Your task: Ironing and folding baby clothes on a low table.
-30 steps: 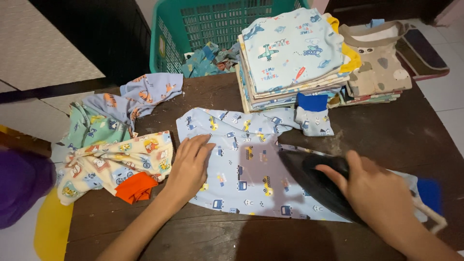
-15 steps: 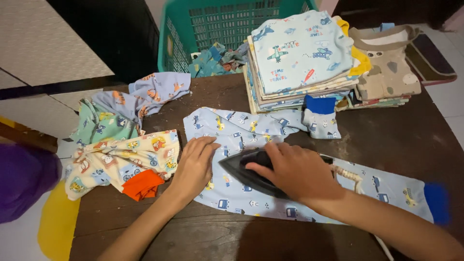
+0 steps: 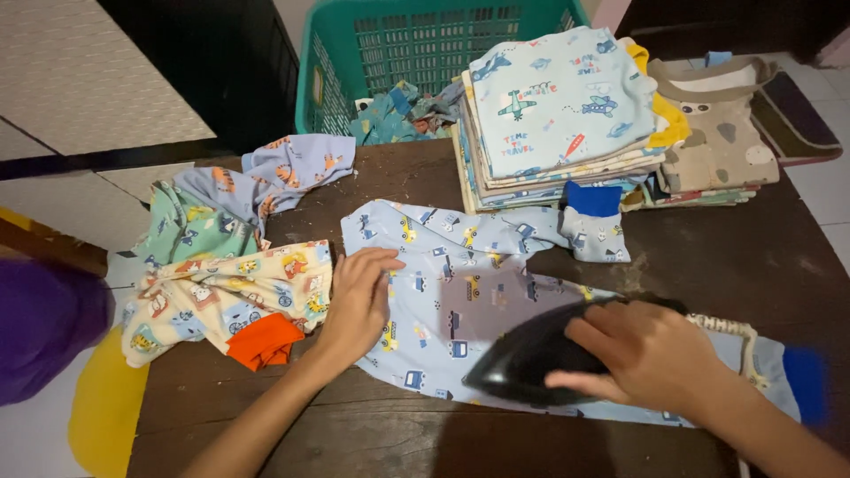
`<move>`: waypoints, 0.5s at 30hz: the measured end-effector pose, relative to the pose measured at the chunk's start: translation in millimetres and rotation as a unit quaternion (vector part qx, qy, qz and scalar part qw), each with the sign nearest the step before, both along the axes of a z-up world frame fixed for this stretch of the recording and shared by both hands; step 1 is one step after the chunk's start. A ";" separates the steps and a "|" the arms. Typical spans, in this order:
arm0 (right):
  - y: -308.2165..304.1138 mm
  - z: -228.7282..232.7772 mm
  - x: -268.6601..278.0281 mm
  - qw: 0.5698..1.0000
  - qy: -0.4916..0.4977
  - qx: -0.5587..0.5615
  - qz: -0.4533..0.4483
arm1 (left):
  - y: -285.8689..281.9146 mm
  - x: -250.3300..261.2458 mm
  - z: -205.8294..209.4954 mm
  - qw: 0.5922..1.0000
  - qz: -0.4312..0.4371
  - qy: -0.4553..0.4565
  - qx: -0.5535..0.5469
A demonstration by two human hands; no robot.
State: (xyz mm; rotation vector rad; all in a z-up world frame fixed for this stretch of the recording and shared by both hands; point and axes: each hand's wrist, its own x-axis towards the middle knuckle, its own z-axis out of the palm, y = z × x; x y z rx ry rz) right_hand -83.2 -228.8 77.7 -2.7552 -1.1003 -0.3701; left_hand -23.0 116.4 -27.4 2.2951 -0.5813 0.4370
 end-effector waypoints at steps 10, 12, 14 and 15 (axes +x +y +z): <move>42.2 -14.3 7.8 0.990 -0.075 0.023 -0.121 | 6.5 9.9 -7.4 0.962 0.031 0.134 -0.234; 54.9 -20.7 14.6 0.988 -0.111 0.016 -0.105 | 10.4 13.2 -15.2 0.945 0.020 0.165 -0.282; 75.7 -18.8 19.6 0.991 -0.087 0.028 -0.099 | 13.1 17.7 -22.8 0.938 0.012 0.176 -0.298; 86.1 -18.0 22.0 0.993 -0.063 0.040 -0.096 | 14.6 19.9 -26.4 0.931 0.003 0.186 -0.313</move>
